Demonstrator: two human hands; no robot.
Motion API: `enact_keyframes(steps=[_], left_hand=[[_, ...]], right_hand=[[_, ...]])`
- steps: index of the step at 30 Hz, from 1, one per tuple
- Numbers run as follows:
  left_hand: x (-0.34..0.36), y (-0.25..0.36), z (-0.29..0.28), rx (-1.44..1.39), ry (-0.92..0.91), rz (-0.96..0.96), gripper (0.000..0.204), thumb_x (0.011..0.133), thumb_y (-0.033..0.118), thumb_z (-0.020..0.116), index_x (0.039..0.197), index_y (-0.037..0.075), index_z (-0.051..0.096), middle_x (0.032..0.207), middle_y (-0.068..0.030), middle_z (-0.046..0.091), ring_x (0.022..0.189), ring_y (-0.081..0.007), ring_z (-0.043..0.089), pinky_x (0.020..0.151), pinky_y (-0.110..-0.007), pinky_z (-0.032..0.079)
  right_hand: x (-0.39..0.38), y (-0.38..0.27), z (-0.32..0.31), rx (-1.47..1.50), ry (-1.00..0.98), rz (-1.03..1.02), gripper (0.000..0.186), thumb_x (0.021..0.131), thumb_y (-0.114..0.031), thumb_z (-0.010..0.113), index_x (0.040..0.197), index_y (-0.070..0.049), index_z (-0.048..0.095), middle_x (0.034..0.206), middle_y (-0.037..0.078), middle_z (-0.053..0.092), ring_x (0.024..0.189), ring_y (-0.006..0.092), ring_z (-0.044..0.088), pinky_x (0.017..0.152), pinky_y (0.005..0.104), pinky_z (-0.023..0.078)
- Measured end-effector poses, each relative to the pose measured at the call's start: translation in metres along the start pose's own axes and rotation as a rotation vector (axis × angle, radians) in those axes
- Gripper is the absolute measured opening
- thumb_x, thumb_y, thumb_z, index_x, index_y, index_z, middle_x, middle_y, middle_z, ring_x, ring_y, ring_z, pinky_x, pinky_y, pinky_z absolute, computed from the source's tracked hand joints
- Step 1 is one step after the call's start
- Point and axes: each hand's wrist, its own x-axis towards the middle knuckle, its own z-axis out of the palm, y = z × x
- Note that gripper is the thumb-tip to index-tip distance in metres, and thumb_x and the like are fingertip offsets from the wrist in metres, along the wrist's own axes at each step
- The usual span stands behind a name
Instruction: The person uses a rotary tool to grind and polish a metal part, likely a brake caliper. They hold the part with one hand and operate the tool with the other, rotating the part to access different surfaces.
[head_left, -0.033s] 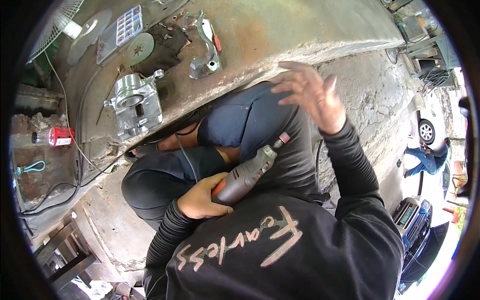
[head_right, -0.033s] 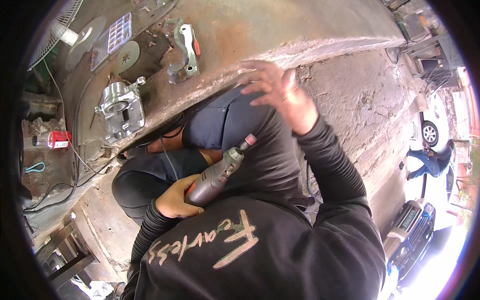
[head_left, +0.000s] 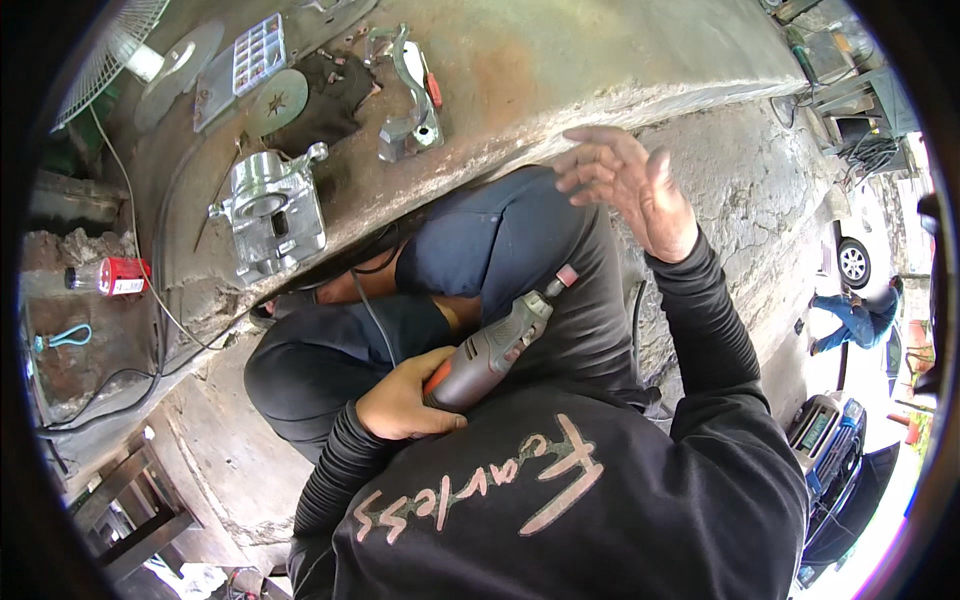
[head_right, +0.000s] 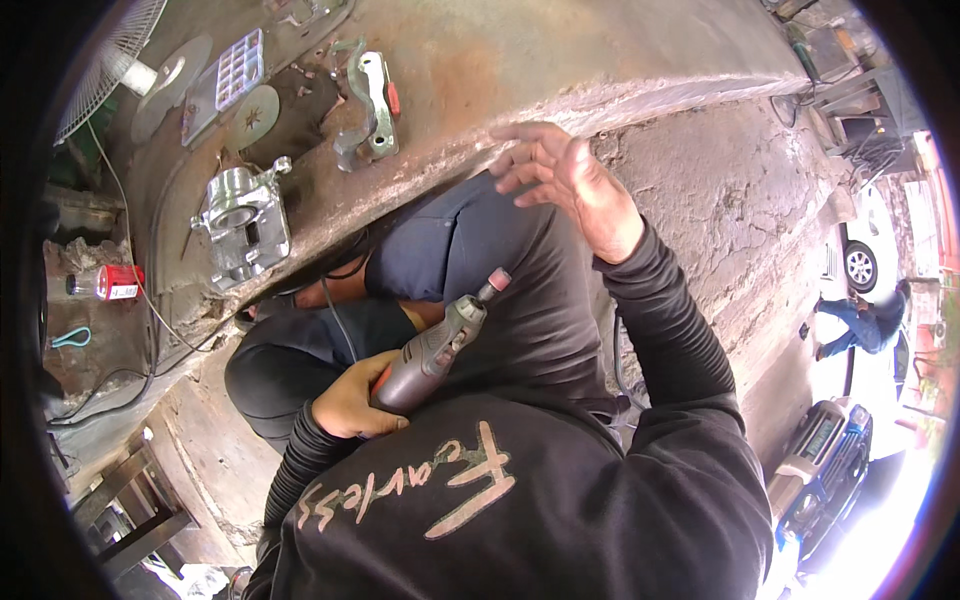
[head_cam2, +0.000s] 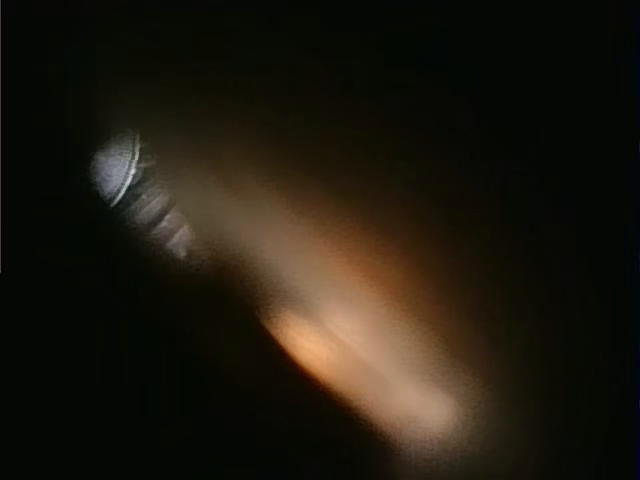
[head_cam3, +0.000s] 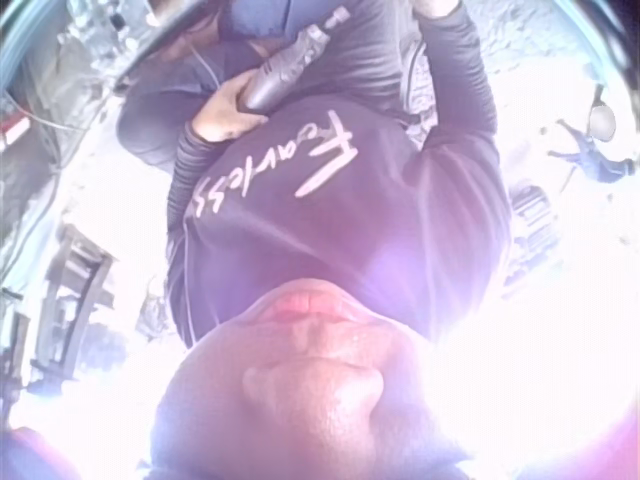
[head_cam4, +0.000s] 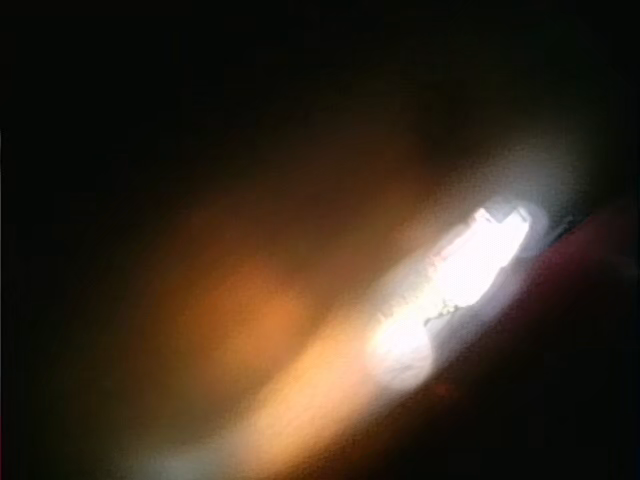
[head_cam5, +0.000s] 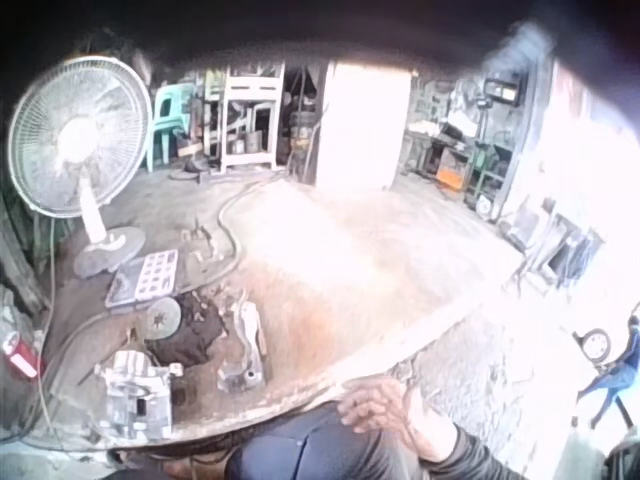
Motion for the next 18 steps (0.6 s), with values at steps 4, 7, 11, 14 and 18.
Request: enact_keyframes(steps=[4,7,11,14,18], left_hand=[[0.001,-0.002,-0.002,0.046,0.019,0.042,0.076,0.067,0.014,0.081,0.133,-0.003,0.048,0.117,-0.0119,0.060,0.109,-0.0179,0.053,0.099,-0.031,0.041],[0.006,-0.005,-0.005,0.096,0.036,0.081,0.079,0.065,0.015,0.082,0.134,-0.004,0.048,0.117,-0.0113,0.059,0.110,-0.0176,0.053,0.100,-0.031,0.040],[0.005,-0.011,-0.007,-0.019,0.034,-0.024,0.080,0.062,0.011,0.080,0.134,-0.005,0.048,0.119,-0.0088,0.059,0.111,-0.0167,0.052,0.101,-0.030,0.038],[0.003,-0.015,-0.011,-0.008,0.028,-0.030,0.081,0.061,0.010,0.079,0.134,-0.004,0.048,0.119,-0.0088,0.059,0.110,-0.0156,0.053,0.100,-0.030,0.038],[0.006,-0.014,-0.012,-0.129,0.024,-0.024,0.080,0.061,0.012,0.082,0.131,-0.003,0.048,0.109,-0.0070,0.061,0.097,-0.0148,0.057,0.090,-0.029,0.044]], right_hand=[[-0.012,-0.007,-0.013,-0.352,-0.674,0.037,0.045,0.087,-0.033,0.073,0.116,-0.001,0.062,0.107,0.011,0.065,0.093,0.0177,0.063,0.084,0.0318,0.050],[-0.017,0.003,-0.008,-0.490,-0.639,-0.047,0.020,0.082,-0.014,0.075,0.096,-0.002,0.067,0.086,0.005,0.069,0.081,0.0137,0.065,0.075,0.0284,0.051],[-0.018,0.013,-0.037,-0.282,-0.395,-0.132,0.008,0.084,-0.006,0.070,0.087,-0.001,0.065,0.077,0.005,0.067,0.070,0.0102,0.063,0.065,0.0266,0.051],[-0.014,0.013,-0.084,-0.059,-0.042,-0.098,0.007,0.088,-0.004,0.065,0.092,0.001,0.063,0.075,0.006,0.065,0.066,0.0114,0.063,0.060,0.0264,0.052],[0.000,0.032,-0.103,0.243,0.423,-0.030,0.012,0.091,-0.009,0.065,0.095,0.002,0.061,0.071,0.004,0.061,0.058,0.0122,0.058,0.054,0.0273,0.049]])
